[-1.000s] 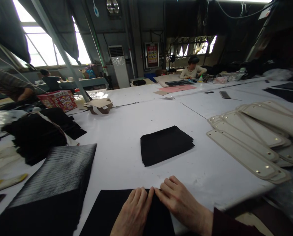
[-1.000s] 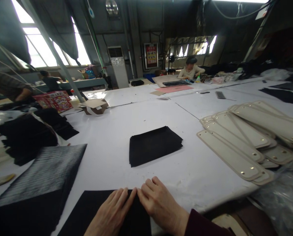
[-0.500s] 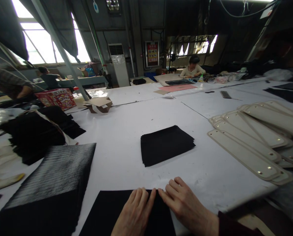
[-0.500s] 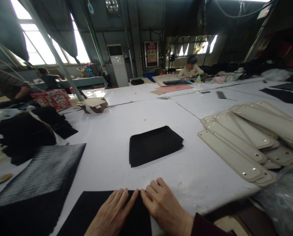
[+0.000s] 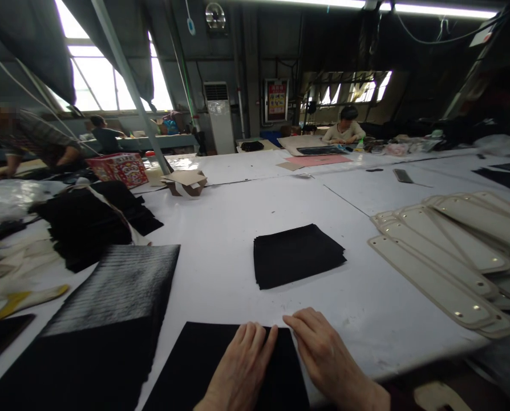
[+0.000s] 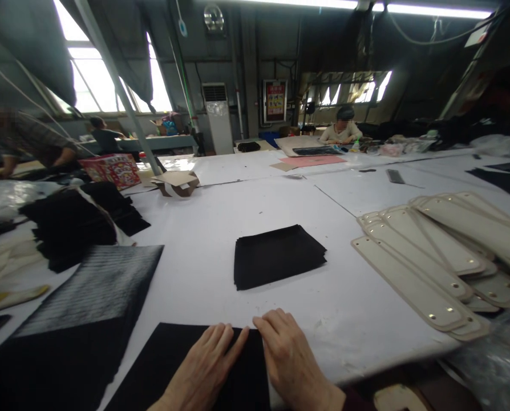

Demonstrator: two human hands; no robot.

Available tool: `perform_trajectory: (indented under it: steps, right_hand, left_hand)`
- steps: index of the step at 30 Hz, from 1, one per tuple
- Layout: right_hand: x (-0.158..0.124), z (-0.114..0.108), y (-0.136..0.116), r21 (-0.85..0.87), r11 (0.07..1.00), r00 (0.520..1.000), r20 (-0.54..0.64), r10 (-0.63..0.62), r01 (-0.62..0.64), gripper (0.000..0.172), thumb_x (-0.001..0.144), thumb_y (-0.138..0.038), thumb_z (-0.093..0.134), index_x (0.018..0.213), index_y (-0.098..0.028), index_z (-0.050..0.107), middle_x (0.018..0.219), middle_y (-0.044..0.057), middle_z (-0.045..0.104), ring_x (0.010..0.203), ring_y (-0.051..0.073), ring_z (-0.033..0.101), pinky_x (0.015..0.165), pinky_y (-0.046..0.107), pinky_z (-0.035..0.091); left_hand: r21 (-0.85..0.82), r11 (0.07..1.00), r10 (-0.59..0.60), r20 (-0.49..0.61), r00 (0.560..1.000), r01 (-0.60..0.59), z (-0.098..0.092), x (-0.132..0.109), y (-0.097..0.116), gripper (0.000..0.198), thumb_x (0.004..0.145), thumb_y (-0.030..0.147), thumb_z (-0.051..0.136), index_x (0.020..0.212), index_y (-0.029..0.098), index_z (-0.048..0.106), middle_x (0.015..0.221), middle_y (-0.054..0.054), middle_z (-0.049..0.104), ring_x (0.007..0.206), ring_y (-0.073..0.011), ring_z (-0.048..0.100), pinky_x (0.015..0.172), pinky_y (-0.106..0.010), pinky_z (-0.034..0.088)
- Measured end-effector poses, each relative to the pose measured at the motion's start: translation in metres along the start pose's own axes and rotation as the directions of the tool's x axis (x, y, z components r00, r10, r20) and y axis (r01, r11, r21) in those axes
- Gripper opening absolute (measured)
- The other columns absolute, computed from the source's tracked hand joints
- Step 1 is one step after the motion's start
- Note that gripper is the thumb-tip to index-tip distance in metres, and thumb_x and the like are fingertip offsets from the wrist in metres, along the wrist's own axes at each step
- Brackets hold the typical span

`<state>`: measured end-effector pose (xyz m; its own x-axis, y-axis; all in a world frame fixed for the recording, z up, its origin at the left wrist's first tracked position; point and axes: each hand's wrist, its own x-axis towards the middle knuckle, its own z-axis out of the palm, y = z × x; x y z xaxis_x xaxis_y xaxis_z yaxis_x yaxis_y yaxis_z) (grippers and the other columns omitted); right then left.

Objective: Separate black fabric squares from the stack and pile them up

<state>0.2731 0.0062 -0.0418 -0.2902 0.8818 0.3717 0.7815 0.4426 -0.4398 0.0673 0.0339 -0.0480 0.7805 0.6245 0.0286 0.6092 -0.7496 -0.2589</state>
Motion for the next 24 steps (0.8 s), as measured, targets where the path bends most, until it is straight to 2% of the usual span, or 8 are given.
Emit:
perform_trajectory:
  steps: [3, 8, 12, 16, 19, 22, 24]
  right_hand:
    - [0.004, 0.014, -0.016, -0.004, 1.000, 0.999, 0.024, -0.021, 0.021, 0.052, 0.084, 0.002, 0.036, 0.129, -0.018, 0.049, 0.109, 0.008, 0.058, 0.098, 0.022, 0.050, 0.091, 0.038, 0.041]
    - [-0.001, 0.036, -0.021, -0.206, 0.974, 0.995, 0.019, -0.094, 0.095, 0.048, 0.083, -0.005, 0.046, 0.130, -0.015, 0.052, 0.100, 0.007, 0.059, 0.090, 0.023, 0.050, 0.084, 0.038, 0.041]
    - [0.003, 0.039, -0.016, -0.360, 0.916, 0.979, -0.026, -0.202, 0.180, 0.056, 0.078, -0.015, 0.058, 0.133, -0.016, 0.051, 0.095, 0.005, 0.060, 0.085, 0.022, 0.051, 0.083, 0.038, 0.038]
    - [0.003, 0.040, -0.009, -0.480, 0.851, 0.952, -0.098, -0.290, 0.210, 0.048, 0.077, -0.019, 0.058, 0.126, -0.016, 0.055, 0.092, 0.005, 0.061, 0.083, 0.022, 0.052, 0.084, 0.039, 0.036]
    - [-0.006, 0.044, 0.003, -0.545, 0.817, 0.938, -0.144, -0.314, 0.189, 0.044, 0.078, -0.012, 0.053, 0.121, -0.018, 0.056, 0.098, 0.006, 0.063, 0.087, 0.022, 0.054, 0.085, 0.039, 0.036]
    - [-0.014, 0.045, 0.016, -0.578, 0.796, 0.935, -0.149, -0.321, 0.181, 0.045, 0.075, -0.007, 0.051, 0.118, -0.020, 0.057, 0.100, 0.005, 0.064, 0.088, 0.023, 0.056, 0.084, 0.039, 0.036]
    - [-0.012, 0.039, 0.021, -0.545, 0.818, 0.951, -0.113, -0.288, 0.183, 0.041, 0.074, -0.007, 0.053, 0.112, -0.021, 0.059, 0.095, 0.003, 0.065, 0.083, 0.021, 0.057, 0.080, 0.037, 0.037]
  left_hand:
    - [-0.014, 1.000, -0.010, -0.034, 0.999, 0.010, 0.000, -0.002, 0.001, 0.052, 0.091, 0.015, 0.042, 0.143, 0.012, 0.040, 0.126, -0.014, 0.058, 0.117, -0.0267, 0.053, 0.103, -0.042, 0.040]
    - [-0.070, 0.998, -0.011, -0.081, 0.997, 0.005, 0.006, -0.015, -0.013, 0.051, 0.091, 0.011, 0.040, 0.142, 0.011, 0.042, 0.135, -0.012, 0.055, 0.121, -0.0250, 0.051, 0.108, -0.041, 0.034]
    - [-0.100, 0.995, -0.011, -0.056, 0.998, 0.005, 0.012, -0.028, -0.029, 0.059, 0.086, 0.006, 0.040, 0.145, 0.013, 0.039, 0.141, -0.011, 0.052, 0.125, -0.0252, 0.050, 0.109, -0.041, 0.033]
    - [-0.067, 0.994, -0.087, 0.010, 0.996, 0.088, 0.021, -0.050, -0.051, 0.069, 0.077, 0.000, 0.041, 0.145, 0.011, 0.039, 0.144, -0.012, 0.049, 0.128, -0.0271, 0.049, 0.110, -0.043, 0.034]
    - [-0.049, 0.982, -0.177, 0.081, 0.981, 0.182, 0.022, -0.072, -0.072, 0.071, 0.074, -0.004, 0.038, 0.144, 0.010, 0.041, 0.146, -0.014, 0.047, 0.129, -0.0289, 0.048, 0.110, -0.045, 0.034]
    - [-0.090, 0.956, -0.256, 0.196, 0.946, 0.278, 0.011, -0.083, -0.090, 0.073, 0.073, -0.006, 0.039, 0.143, 0.014, 0.044, 0.146, -0.013, 0.046, 0.130, -0.0286, 0.047, 0.109, -0.044, 0.036]
    - [-0.163, 0.920, -0.310, 0.250, 0.917, 0.356, -0.001, -0.082, -0.099, 0.065, 0.078, -0.002, 0.040, 0.138, 0.020, 0.050, 0.139, -0.011, 0.054, 0.123, -0.0269, 0.053, 0.103, -0.042, 0.041]
